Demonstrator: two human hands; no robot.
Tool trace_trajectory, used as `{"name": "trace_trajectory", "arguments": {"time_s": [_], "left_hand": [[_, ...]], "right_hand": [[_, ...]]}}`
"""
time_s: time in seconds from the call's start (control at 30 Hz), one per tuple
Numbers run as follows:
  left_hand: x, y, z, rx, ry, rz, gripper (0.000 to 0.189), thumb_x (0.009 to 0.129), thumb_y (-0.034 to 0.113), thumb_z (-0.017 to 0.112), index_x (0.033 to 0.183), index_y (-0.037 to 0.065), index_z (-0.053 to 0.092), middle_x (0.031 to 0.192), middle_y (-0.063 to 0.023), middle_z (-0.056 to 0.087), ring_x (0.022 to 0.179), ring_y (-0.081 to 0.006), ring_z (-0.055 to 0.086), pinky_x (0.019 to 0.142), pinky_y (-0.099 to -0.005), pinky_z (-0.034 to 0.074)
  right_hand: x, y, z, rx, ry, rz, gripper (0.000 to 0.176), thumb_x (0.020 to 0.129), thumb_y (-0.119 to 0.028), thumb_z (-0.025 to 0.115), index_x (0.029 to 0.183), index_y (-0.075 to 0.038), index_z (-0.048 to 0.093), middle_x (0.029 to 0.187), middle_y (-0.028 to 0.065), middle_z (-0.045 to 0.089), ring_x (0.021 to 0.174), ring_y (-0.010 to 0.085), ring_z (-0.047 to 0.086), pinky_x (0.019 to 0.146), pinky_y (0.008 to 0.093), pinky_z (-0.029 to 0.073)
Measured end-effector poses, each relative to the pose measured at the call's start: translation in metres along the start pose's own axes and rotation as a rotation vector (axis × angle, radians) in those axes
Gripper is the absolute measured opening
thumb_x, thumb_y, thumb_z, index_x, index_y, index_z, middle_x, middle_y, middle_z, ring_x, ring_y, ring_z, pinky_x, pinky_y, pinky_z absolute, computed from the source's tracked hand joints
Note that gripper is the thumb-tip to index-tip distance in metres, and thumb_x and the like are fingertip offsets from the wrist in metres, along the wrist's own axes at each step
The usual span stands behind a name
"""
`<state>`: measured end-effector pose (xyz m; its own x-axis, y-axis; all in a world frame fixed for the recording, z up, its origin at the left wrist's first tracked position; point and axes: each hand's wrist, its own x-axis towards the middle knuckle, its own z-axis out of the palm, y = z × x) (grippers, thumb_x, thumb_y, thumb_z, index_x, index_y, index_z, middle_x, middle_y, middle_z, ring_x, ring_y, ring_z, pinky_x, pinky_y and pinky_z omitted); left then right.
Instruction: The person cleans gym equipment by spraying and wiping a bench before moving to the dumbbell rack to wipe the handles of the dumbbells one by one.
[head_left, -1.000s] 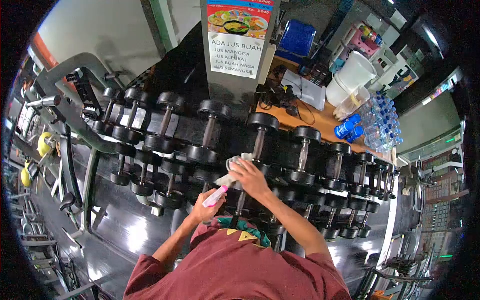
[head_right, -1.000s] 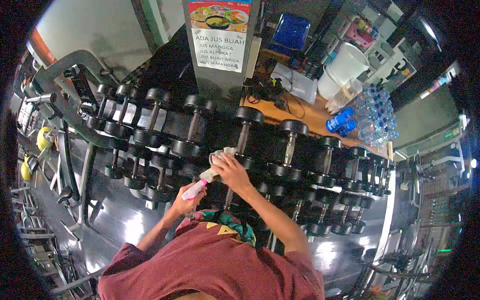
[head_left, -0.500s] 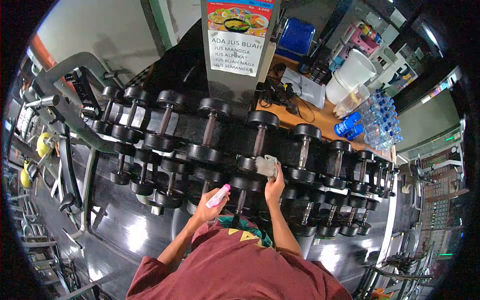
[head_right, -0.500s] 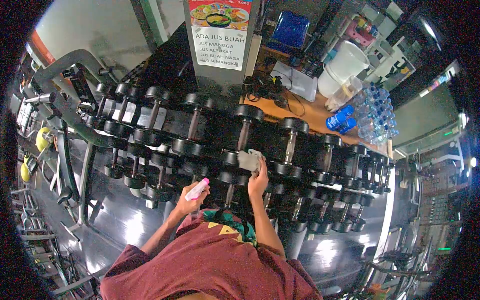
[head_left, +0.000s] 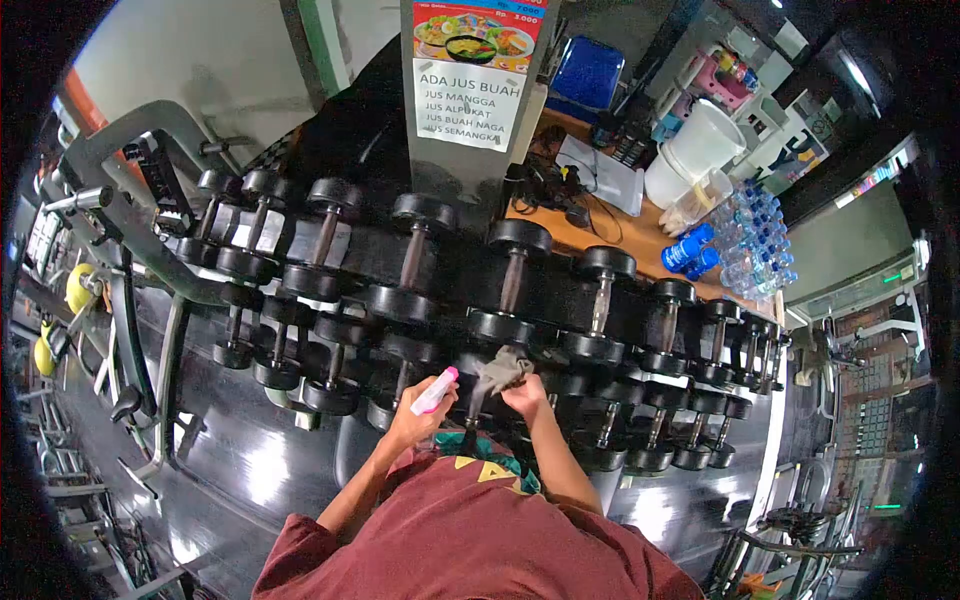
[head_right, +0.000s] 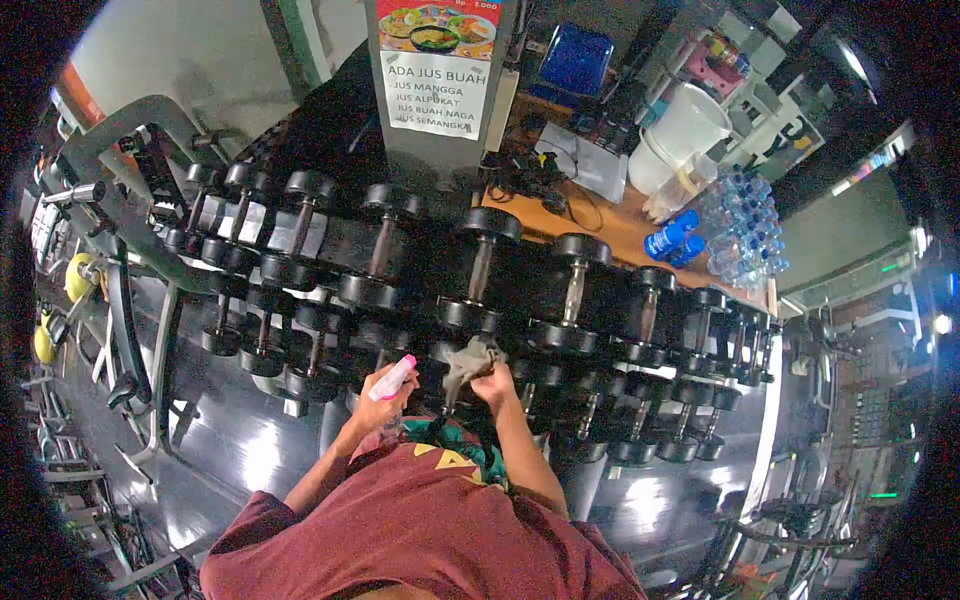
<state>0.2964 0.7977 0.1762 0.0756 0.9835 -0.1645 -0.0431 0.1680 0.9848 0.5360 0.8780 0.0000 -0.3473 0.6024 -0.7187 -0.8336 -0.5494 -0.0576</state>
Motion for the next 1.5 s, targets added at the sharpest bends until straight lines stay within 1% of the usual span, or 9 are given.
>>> {"name": "trace_trajectory", "arguments": {"time_s": [0.17,0.43,0.7,0.8,0.97,1.03,1.07,1.4,1.5], "left_hand": [[-0.006,0.013,-0.005,-0.001,0.023,-0.114,0.017,0.086,0.007,0.06,0.101,-0.001,0.06,0.083,-0.0026,0.063,0.067,-0.0073,0.056,0.06,-0.0223,0.046],[0.0,0.006,-0.009,-0.066,0.082,-0.063,0.019,0.086,0.007,0.06,0.103,0.0,0.059,0.082,-0.0024,0.062,0.056,-0.0063,0.054,0.05,-0.0217,0.044],[0.001,0.01,-0.015,-0.096,0.173,0.004,0.02,0.084,0.003,0.057,0.104,0.0,0.059,0.082,-0.004,0.063,0.055,-0.0074,0.054,0.049,-0.0217,0.044],[-0.002,0.008,-0.02,-0.094,0.191,0.011,0.02,0.084,0.003,0.057,0.104,0.0,0.059,0.081,-0.0037,0.062,0.055,-0.0076,0.054,0.049,-0.0216,0.044],[-0.014,0.015,-0.022,-0.018,0.223,0.062,0.02,0.084,0.003,0.058,0.103,-0.001,0.059,0.08,-0.0035,0.062,0.054,-0.0075,0.054,0.049,-0.0215,0.044],[-0.018,0.017,-0.02,-0.034,0.254,0.058,0.02,0.083,0.003,0.059,0.103,-0.001,0.058,0.08,-0.0037,0.062,0.054,-0.0075,0.054,0.049,-0.0214,0.044],[-0.021,0.015,-0.021,-0.079,0.252,-0.009,0.02,0.083,0.002,0.059,0.103,-0.001,0.058,0.081,-0.004,0.062,0.054,-0.0075,0.053,0.049,-0.0214,0.043],[-0.017,0.009,-0.021,-0.071,0.248,-0.016,0.02,0.085,0.004,0.059,0.104,-0.001,0.059,0.082,-0.0043,0.063,0.055,-0.0067,0.053,0.05,-0.0211,0.044],[-0.012,0.012,-0.017,-0.043,0.214,-0.024,0.02,0.085,0.005,0.059,0.104,-0.001,0.059,0.082,-0.004,0.063,0.055,-0.0065,0.053,0.05,-0.021,0.044]], "right_hand": [[-0.025,0.003,0.072,0.095,0.246,-0.411,0.016,0.098,-0.019,0.041,0.097,-0.008,0.054,0.089,0.0026,0.058,0.082,0.0174,0.055,0.082,0.0338,0.049],[-0.099,0.055,0.12,-0.11,0.046,-0.627,0.026,0.095,-0.017,0.052,0.12,-0.01,0.049,0.115,0.0041,0.055,0.104,0.0184,0.055,0.093,0.0338,0.045],[-0.084,0.078,0.074,-0.416,-0.04,-0.358,0.025,0.094,-0.017,0.05,0.118,-0.01,0.05,0.108,0.0045,0.06,0.101,0.019,0.059,0.088,0.0408,0.048],[-0.046,0.082,0.051,-0.319,-0.174,0.276,0.031,0.095,-0.023,0.038,0.12,-0.01,0.052,0.113,0.0091,0.061,0.106,0.0261,0.058,0.094,0.0442,0.046],[-0.011,0.098,0.086,-0.114,-0.441,-0.119,0.022,0.094,-0.019,0.043,0.096,-0.006,0.06,0.089,0.0043,0.064,0.083,0.0199,0.063,0.08,0.0334,0.052],[0.021,0.094,0.09,0.19,-0.402,-0.082,0.018,0.092,-0.016,0.046,0.092,-0.004,0.06,0.087,0.0045,0.064,0.079,0.0171,0.063,0.074,0.0269,0.052],[0.023,0.091,0.104,0.221,-0.107,-0.159,0.011,0.09,-0.009,0.048,0.087,-0.008,0.058,0.079,0.0021,0.061,0.068,0.0135,0.059,0.062,0.0266,0.051],[-0.062,0.047,0.117,0.221,-0.027,-0.094,0.022,0.093,-0.006,0.038,0.1,-0.002,0.058,0.09,0.0068,0.065,0.074,0.0134,0.065,0.064,0.0251,0.057],[-0.08,0.021,0.103,0.345,-0.165,-0.127,0.024,0.089,-0.001,0.044,0.109,0.004,0.057,0.102,0.0176,0.064,0.094,0.025,0.065,0.078,0.0337,0.059]]}}
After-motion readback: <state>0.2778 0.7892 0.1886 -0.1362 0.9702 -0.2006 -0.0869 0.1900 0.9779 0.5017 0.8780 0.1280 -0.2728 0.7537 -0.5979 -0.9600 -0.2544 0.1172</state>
